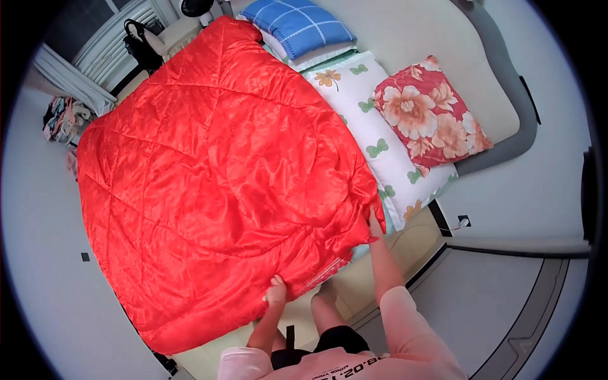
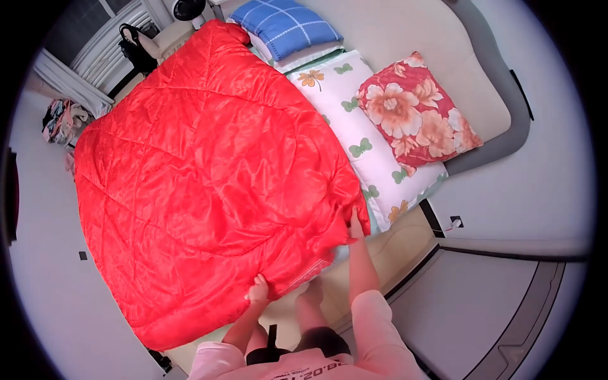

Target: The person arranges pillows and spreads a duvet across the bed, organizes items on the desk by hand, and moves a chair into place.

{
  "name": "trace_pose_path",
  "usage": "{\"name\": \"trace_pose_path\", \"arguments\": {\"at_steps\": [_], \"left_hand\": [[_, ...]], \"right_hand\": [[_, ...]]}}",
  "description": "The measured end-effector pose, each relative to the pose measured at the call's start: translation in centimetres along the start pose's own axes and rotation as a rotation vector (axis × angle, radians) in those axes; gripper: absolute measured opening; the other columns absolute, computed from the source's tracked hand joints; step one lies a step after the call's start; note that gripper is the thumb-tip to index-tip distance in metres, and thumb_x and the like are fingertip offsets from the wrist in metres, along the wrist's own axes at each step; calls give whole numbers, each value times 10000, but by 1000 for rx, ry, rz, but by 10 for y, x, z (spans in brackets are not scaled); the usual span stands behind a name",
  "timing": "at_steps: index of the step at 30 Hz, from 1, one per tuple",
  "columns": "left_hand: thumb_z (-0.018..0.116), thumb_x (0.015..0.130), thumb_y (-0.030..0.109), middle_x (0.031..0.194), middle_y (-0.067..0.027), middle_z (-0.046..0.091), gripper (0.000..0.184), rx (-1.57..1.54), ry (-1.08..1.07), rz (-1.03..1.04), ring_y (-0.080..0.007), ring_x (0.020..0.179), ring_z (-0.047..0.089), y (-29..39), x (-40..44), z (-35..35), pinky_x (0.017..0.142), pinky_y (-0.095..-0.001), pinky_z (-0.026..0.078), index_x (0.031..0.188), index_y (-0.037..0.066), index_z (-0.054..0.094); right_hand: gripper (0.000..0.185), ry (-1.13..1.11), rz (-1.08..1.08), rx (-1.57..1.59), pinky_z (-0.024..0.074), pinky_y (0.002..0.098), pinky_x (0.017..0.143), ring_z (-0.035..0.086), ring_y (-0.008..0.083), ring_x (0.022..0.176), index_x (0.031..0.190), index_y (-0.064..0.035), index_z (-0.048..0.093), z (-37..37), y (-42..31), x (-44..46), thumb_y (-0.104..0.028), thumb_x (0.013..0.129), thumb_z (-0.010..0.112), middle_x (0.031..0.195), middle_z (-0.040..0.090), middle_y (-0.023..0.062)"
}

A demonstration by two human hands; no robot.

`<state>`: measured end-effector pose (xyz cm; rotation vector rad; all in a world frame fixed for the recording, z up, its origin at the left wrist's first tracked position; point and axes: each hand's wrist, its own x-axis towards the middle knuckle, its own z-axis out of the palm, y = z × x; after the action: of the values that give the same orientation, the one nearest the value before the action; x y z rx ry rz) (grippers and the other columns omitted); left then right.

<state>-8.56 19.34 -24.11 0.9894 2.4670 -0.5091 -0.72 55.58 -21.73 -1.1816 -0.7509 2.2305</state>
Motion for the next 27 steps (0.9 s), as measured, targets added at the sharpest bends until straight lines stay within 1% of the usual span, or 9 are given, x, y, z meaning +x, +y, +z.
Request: {"name": "trace_pose_path", "arguments": {"at_steps": [2,4,6,9,12,14,17,21,27], "left_hand": [[441,729,135,849,-169,560,265,-92,-120,17,-238,579,587,-12,10,-2,522,-323,479,948,-11,469],[443,719,151,748,-172,572,197,-289,-114,53,-270,615,576,-33,5,-12,555,-360,469,833,14,527],[440,713,172,707,-180,560,197,-500,-94,143,-308,655,556,-52,-16,-57,579,-388,444,773,17,546],[425,707,157,686,-184,548,195,-834,-74,265,-296,625,549,-79,-61,-158,561,-371,422,770,10,537],[426,702,128,634,-176,527,171,-960,-273,255,-257,566,526,-71,-114,-249,540,-337,409,759,2,527],[398,708,67,591,-45,435,174,-1134,-560,321,-60,602,421,-54,-133,-281,536,-234,384,795,-23,520],[432,714,95,636,-182,491,120,-920,-537,815,-278,555,483,-19,-126,-279,550,-333,399,718,-10,490],[451,706,167,721,-190,533,188,-716,-681,835,-306,669,527,27,-91,-207,598,-360,413,763,3,523],[469,697,224,849,-154,566,263,-148,-664,684,-293,796,544,49,-37,-98,683,-381,429,868,47,564]], "right_hand": [[590,175,-601,-1020,346,432,870,433,261,1017,1129,-76,402,-27,5,28,-451,695,543,1113,449,115],[497,399,-3,362,377,397,845,423,231,1038,1109,-65,408,65,-79,15,-335,711,530,1146,426,102],[382,36,-112,455,408,379,805,482,245,940,998,-64,476,65,-160,11,-267,683,546,1014,505,83],[317,87,-541,217,378,347,827,453,227,952,989,-47,465,92,-307,-72,-101,681,511,1000,472,106],[378,375,-1380,-965,348,337,857,416,246,994,1037,-14,426,76,-406,-162,0,662,469,1071,416,125],[375,310,-855,112,418,333,779,483,259,908,1029,3,430,30,-492,-175,-2,658,487,1017,471,122],[361,519,-1136,1,450,305,717,526,221,846,982,9,478,-70,-505,-152,-25,629,546,962,523,111],[411,1108,-1137,-1013,396,338,767,523,264,850,991,38,475,-170,-464,-89,-135,643,610,938,542,150],[474,933,-911,-1006,384,329,769,520,271,864,997,40,469,-208,-345,-46,-185,627,660,942,540,165]]}}
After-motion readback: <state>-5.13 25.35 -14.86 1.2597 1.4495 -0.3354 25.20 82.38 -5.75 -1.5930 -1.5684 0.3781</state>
